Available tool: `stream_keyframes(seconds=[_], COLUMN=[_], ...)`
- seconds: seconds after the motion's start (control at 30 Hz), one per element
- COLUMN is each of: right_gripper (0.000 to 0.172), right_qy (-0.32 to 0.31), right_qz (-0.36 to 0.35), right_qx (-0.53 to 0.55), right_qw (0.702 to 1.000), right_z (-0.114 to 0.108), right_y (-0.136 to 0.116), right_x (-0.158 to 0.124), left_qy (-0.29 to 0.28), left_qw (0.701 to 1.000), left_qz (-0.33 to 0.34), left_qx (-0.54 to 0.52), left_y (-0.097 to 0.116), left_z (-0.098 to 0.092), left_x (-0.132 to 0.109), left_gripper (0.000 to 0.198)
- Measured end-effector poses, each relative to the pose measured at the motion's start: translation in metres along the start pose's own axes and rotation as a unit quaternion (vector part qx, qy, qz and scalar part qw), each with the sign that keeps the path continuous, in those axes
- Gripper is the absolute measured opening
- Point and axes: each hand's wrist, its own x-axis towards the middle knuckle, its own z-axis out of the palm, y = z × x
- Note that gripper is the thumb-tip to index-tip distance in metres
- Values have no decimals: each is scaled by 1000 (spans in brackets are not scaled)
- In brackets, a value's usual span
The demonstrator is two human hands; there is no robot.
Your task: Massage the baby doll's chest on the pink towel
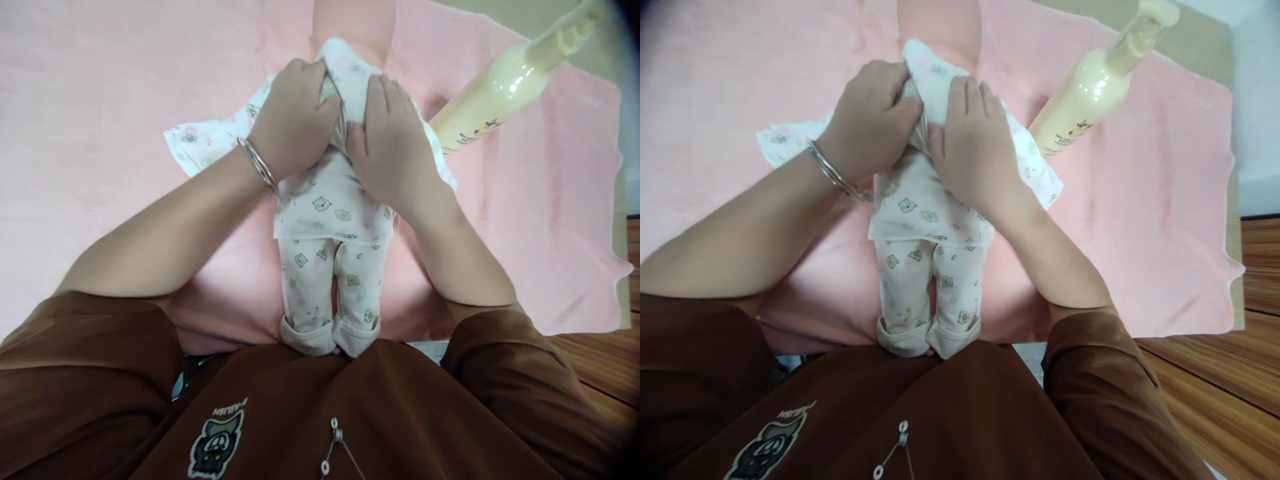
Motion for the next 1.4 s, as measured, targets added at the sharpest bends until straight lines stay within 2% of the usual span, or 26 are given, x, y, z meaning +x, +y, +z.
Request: stream_keyframes(seconds=[0.1,0.23,0.33,0.4,0.6,0.73,1.13,1.3,1.4], right_gripper=[50,32,39,40,36,26,29,32,37], right_qy=[36,59,44,42,30,28,40,31,26], right_qz=[-19,16,51,46,39,62,73,69,60], right_qx=[5,71,131,153,141,136,158,145,118], right_qw=[999,996,989,986,989,988,984,987,991], right_z=[-5,2,11,14,16,18,21,21,21], right_y=[-8,5,19,24,25,25,23,26,28], right_x=[-11,4,20,25,26,28,28,28,28], left_qy=[23,59,72,78,77,84,86,46,28], left_qw=[999,998,996,995,990,992,991,996,998], left_qz=[-36,-35,-46,-60,-115,-86,-105,-73,-2], left_qx=[20,-8,-16,-28,-20,-31,-10,29,60], left_y=[-15,-18,-14,-11,-8,-10,-5,1,5], left_z=[15,25,25,24,30,30,25,14,5], left_x=[10,7,3,3,10,8,3,-5,-11], left_gripper=[21,32,33,32,29,30,33,38,32])
